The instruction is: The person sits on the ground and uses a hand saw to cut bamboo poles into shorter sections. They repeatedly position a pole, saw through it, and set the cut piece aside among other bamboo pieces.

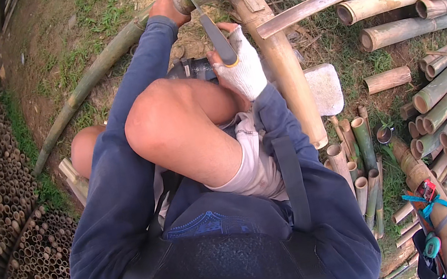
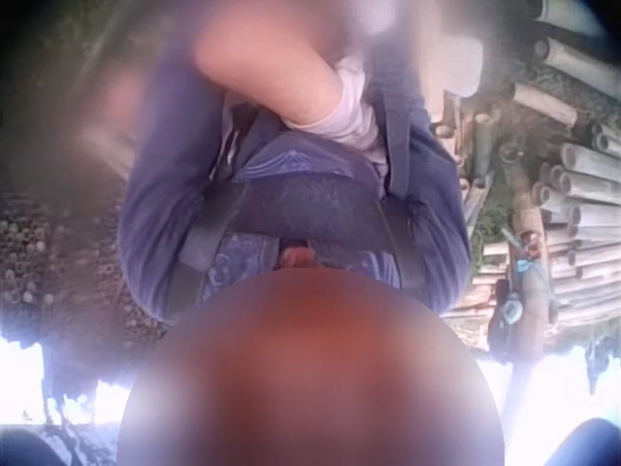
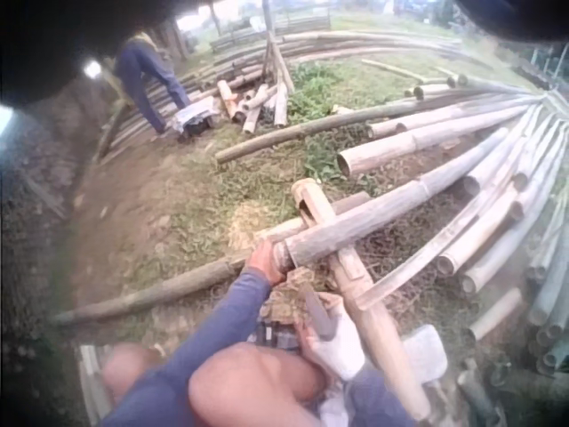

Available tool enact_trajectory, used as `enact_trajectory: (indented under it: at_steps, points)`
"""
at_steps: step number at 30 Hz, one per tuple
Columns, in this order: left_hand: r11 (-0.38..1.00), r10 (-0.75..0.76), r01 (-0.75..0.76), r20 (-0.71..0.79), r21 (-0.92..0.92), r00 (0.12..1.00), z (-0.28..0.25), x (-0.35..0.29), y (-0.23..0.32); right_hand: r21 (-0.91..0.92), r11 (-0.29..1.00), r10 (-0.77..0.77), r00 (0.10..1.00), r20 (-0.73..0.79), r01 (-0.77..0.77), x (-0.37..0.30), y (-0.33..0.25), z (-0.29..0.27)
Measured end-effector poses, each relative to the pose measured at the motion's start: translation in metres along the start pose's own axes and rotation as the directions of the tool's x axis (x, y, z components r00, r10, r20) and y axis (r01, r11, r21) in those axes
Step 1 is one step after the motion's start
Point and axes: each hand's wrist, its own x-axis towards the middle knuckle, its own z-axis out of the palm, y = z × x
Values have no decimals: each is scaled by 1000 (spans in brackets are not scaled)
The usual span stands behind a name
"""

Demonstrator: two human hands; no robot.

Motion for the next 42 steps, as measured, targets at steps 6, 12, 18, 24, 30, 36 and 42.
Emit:
enact_trajectory:
  at_steps: [6,12,18,24,30,36,42]
  points:
    - [1000,9,-11,112,14,994,-8,-3,1,73,996,-41,999,-31,43,-45,27,-7]
    - [1000,-4,4,12,-15,1000,8,-1,-7,-267,944,-222,972,-76,194,-151,-6,-52]
    - [999,-23,23,-23,-28,999,0,-1,-2,-44,993,-109,994,12,109,21,49,25]
    - [995,37,-36,11,-97,999,-13,-1,-5,-463,823,-370,929,1,329,-127,-5,-38]
    - [994,-3,2,-12,-110,1000,-6,-5,-3,-272,962,-28,999,41,38,-91,-4,-39]
    - [997,24,-22,25,-76,999,-9,-7,1,156,982,-119,992,42,111,6,73,16]
    - [992,4,1,39,-124,999,-1,0,-6,-271,962,22,1000,13,-18,-182,-24,-70]
